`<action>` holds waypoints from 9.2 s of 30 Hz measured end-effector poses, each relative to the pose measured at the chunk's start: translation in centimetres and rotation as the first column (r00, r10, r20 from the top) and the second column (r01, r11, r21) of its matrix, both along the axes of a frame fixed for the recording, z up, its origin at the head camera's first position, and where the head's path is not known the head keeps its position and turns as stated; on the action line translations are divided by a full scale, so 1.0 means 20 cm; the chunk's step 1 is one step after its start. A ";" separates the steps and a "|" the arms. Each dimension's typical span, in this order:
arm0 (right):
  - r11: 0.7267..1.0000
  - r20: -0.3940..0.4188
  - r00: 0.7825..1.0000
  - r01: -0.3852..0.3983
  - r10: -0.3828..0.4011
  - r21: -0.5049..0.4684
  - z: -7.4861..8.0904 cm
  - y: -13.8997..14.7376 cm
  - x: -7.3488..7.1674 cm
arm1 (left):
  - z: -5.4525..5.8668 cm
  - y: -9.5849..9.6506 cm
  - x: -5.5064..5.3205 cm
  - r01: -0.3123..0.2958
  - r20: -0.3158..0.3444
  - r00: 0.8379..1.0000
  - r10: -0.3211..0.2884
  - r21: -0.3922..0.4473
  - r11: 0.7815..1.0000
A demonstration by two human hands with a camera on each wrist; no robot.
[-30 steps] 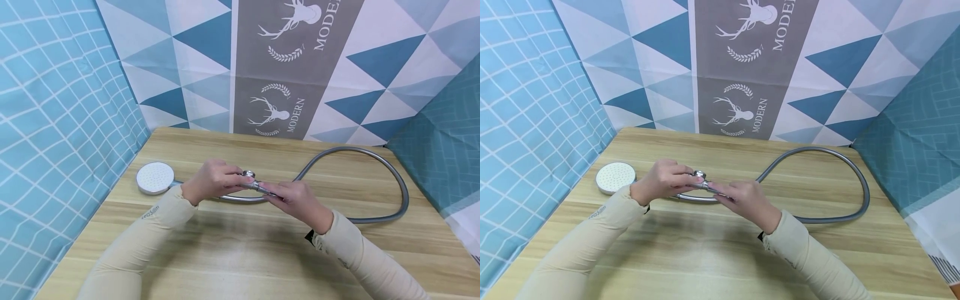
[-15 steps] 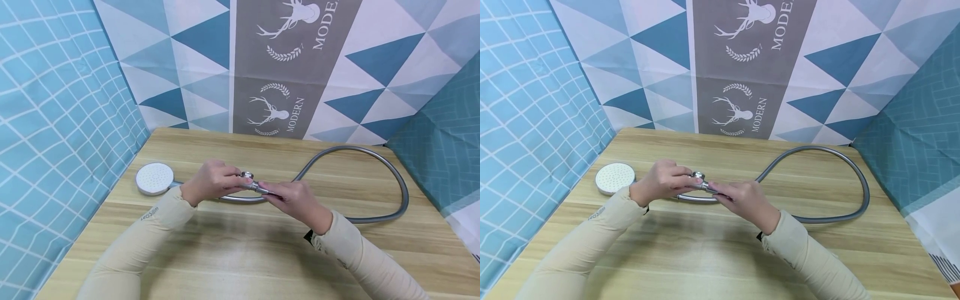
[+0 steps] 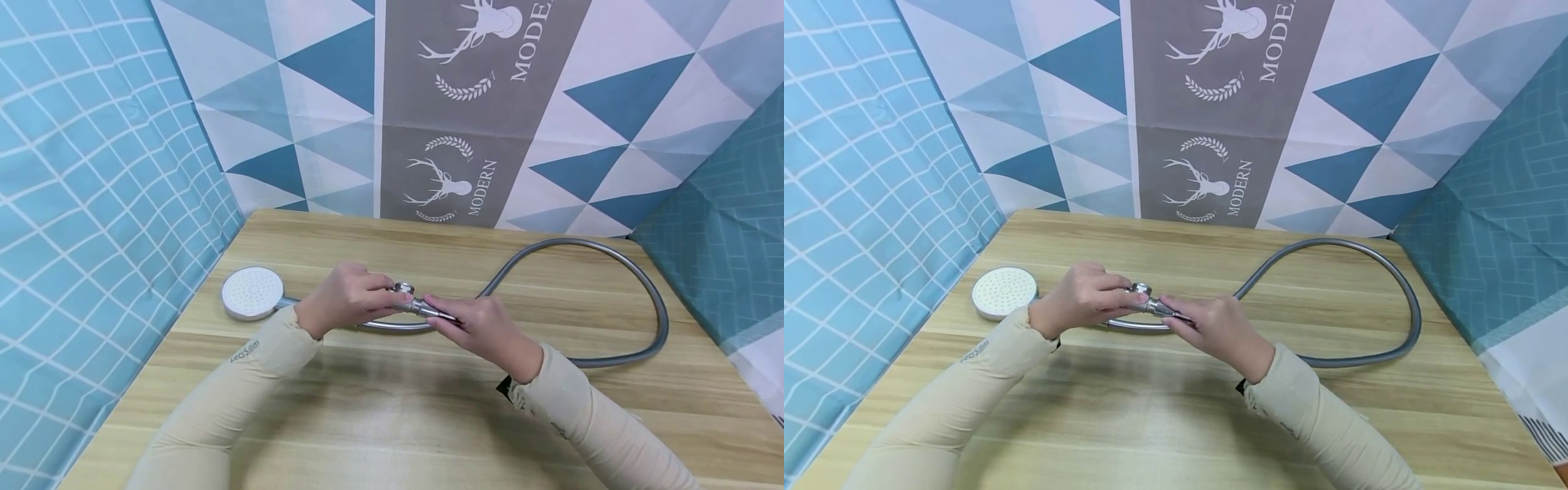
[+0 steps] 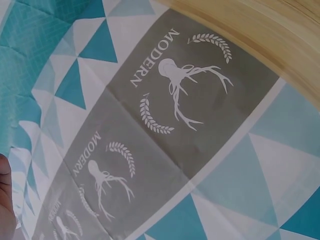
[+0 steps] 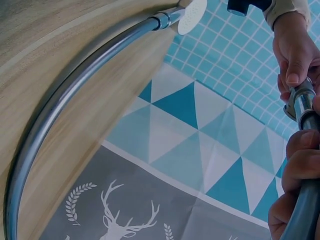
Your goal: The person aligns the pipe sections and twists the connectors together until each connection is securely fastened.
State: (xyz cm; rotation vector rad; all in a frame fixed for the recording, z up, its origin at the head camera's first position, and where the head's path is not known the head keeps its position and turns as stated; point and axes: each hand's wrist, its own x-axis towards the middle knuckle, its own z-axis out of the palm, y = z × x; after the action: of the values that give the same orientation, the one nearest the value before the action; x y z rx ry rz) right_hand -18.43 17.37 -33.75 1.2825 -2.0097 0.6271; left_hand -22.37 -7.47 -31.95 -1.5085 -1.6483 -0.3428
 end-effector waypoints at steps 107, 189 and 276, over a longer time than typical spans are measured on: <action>0.995 0.450 0.887 0.095 -0.101 0.035 0.06 -0.01 0.07 | -0.01 0.01 0.01 -0.018 0.057 0.998 0.017 0.013 1.000; 0.979 0.609 0.767 0.181 -0.201 0.094 0.04 -0.01 -0.13 | -0.09 0.05 -0.13 -0.107 0.112 0.989 0.100 0.055 0.993; 0.937 -0.131 0.967 0.245 -0.218 0.251 0.08 -0.02 -0.25 | -0.07 -0.01 -0.20 -0.079 0.179 0.981 0.072 0.033 0.996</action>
State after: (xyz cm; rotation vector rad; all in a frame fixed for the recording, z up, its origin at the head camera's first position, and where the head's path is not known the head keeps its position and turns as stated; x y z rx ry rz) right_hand -23.52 16.88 -32.17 1.1733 -2.1704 0.1813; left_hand -26.35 -7.58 -33.42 -1.4155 -1.8218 -0.4774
